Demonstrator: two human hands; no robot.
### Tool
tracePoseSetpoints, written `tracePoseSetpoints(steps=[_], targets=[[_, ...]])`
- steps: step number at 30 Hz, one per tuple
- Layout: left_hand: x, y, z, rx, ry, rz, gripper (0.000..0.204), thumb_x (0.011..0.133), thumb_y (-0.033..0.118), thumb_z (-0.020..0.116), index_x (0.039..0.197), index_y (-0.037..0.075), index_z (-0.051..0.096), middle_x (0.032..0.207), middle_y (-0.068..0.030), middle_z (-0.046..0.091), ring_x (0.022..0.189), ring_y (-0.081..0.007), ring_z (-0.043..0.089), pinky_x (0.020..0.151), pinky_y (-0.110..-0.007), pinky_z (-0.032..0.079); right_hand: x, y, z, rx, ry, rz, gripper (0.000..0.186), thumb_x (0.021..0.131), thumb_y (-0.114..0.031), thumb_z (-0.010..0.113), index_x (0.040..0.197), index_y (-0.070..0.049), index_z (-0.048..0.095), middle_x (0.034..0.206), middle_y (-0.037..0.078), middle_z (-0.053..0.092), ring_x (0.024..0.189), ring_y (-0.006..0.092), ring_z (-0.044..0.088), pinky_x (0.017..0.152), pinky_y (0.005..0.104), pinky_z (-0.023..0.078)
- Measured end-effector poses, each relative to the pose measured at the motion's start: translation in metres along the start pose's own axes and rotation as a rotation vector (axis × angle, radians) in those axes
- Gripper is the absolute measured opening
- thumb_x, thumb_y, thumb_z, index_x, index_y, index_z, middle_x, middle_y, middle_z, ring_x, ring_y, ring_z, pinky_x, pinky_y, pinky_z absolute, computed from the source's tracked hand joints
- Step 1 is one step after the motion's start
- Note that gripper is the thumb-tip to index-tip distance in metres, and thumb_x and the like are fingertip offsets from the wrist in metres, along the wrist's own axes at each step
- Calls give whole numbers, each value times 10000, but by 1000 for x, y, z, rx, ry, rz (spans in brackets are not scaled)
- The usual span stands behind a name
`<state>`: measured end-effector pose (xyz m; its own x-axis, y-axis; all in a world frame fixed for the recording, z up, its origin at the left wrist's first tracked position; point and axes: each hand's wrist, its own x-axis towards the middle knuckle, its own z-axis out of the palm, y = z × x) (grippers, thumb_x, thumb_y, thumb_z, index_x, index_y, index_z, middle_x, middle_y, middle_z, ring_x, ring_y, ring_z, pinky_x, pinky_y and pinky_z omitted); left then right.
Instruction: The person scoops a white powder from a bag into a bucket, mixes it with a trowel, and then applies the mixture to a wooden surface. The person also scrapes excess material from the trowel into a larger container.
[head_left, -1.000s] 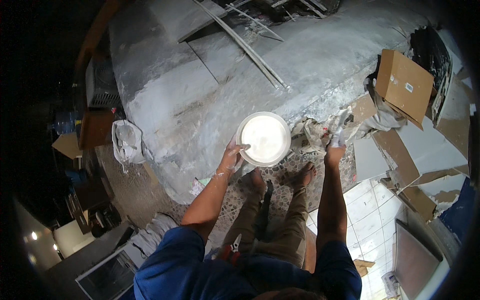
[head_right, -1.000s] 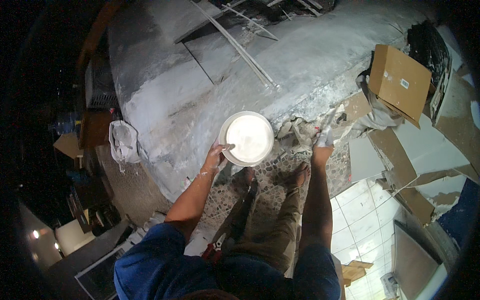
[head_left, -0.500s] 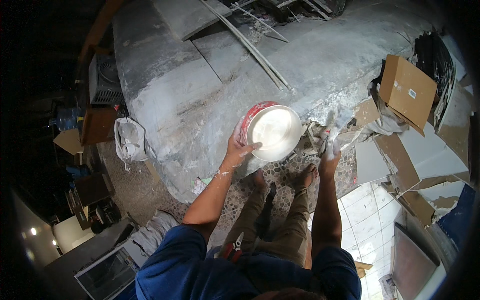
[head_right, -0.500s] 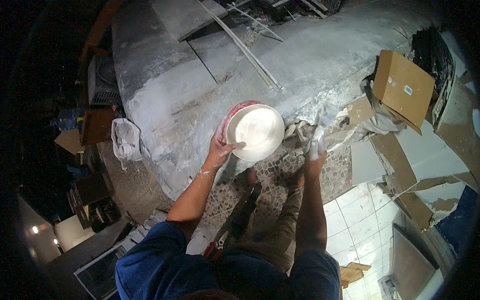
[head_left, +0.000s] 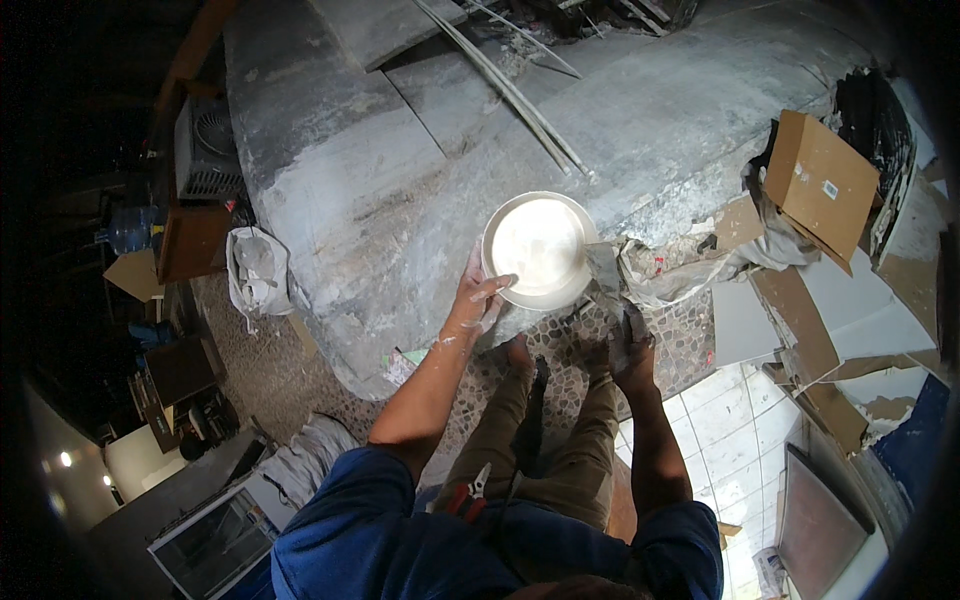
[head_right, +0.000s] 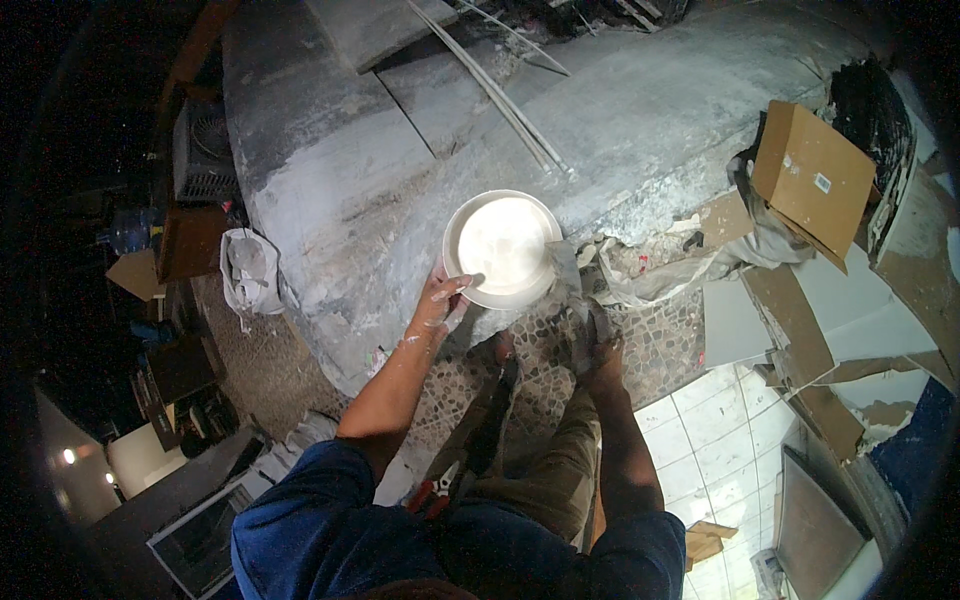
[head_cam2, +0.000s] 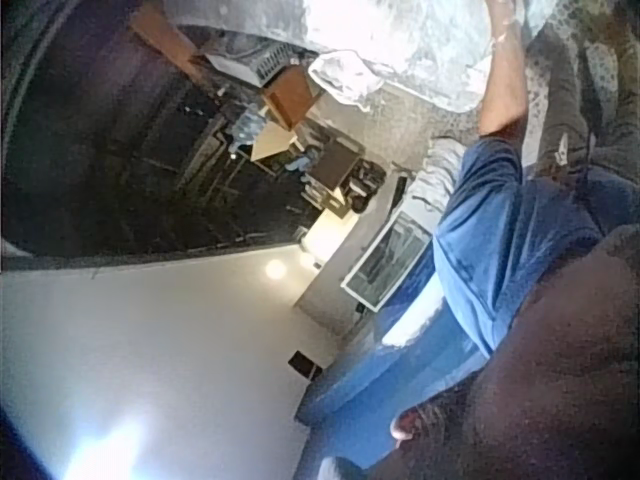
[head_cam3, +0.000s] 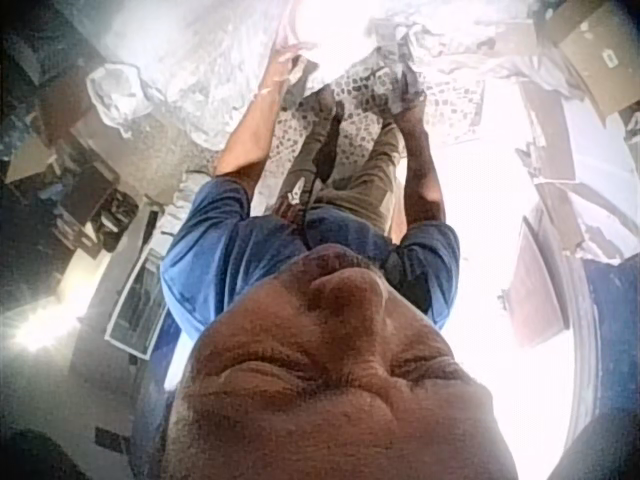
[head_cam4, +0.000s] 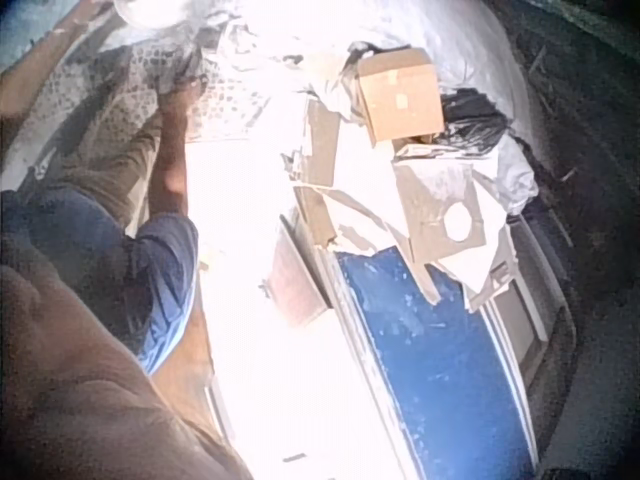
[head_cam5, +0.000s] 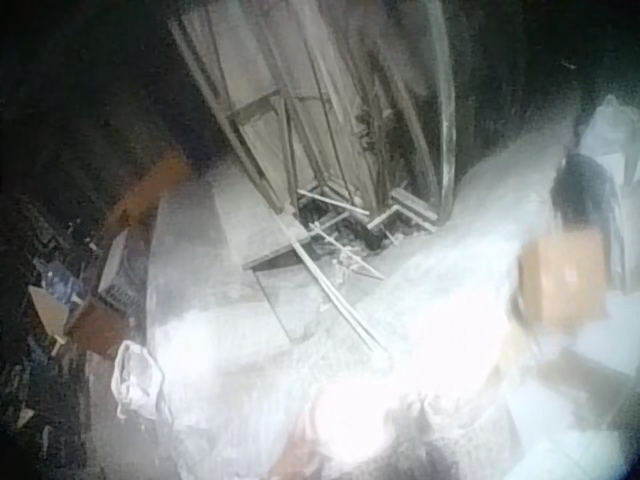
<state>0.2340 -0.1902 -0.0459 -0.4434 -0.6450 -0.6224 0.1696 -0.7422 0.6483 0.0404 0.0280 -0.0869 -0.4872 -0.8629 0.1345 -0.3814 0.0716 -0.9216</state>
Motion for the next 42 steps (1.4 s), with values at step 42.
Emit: tracePoseSetpoints(steps=[42], targets=[[-43, -135, -204, 196, 764, -203, 468, 994, 250, 509, 1415, 48, 466, 1330, -125, 556, 1117, -277, 568, 990, -388, 426, 35, 93, 129, -459, -233, 317, 285, 892, -234, 586, 945, 43, 626, 928, 267, 648, 857, 455, 625, 777, 487, 516]])
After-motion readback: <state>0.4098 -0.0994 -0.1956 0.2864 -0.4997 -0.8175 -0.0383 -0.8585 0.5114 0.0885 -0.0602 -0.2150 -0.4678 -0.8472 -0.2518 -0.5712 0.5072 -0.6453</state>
